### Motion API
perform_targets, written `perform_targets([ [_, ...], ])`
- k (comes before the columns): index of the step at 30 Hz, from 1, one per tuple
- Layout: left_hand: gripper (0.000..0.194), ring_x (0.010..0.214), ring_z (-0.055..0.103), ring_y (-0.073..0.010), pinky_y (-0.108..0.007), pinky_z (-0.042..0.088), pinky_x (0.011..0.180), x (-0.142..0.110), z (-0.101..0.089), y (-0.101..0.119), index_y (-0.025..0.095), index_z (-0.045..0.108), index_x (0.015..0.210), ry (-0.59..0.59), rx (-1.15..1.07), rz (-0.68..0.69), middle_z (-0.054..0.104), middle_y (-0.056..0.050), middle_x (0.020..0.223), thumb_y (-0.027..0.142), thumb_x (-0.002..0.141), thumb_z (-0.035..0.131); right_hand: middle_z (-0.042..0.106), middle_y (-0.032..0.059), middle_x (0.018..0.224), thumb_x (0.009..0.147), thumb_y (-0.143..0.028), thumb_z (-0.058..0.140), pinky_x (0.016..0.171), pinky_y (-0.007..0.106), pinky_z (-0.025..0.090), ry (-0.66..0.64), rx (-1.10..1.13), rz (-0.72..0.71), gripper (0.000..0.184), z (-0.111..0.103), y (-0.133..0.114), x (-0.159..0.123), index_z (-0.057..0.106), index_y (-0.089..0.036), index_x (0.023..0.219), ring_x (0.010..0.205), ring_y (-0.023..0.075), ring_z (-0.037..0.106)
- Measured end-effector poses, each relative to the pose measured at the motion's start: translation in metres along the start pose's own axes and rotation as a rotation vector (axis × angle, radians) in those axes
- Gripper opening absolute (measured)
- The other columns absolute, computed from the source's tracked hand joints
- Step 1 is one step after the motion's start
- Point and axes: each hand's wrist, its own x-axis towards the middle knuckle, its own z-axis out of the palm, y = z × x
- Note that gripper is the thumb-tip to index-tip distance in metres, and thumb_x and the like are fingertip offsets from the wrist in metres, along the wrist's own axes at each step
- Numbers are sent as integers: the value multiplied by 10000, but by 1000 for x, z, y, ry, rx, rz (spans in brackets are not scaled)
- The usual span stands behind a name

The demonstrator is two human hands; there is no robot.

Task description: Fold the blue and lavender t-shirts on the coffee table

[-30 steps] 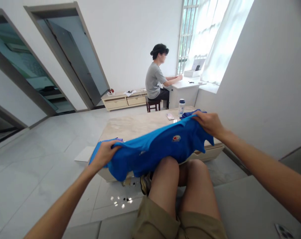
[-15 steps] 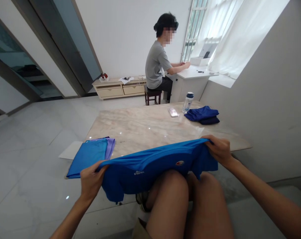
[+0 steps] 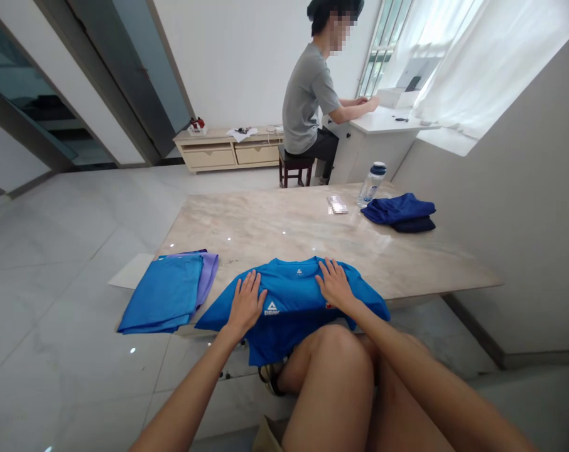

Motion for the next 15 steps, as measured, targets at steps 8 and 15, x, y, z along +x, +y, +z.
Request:
perform_targets([
  [8,684,1695,352,-353,-609,286,1391,13,9,-15,204,448,1740,-2,-9,-71,436,-137,1786,509,1132,367,270,122,1854,1156,-518,280,1411,557,205,0,2,-44,709,2,12,2,388,-184,1772,1737,329,208],
  [15,694,1712,309,-342,-587,221,1412,55,14,-32,192,408,1759,-21,-37,-94,405,-122,1808,489,1135,340,246,119,1860,1166,-513,266,1411,560,192,-13,-21,-118,700,1,22,56,378,-185,1775,1742,323,186],
])
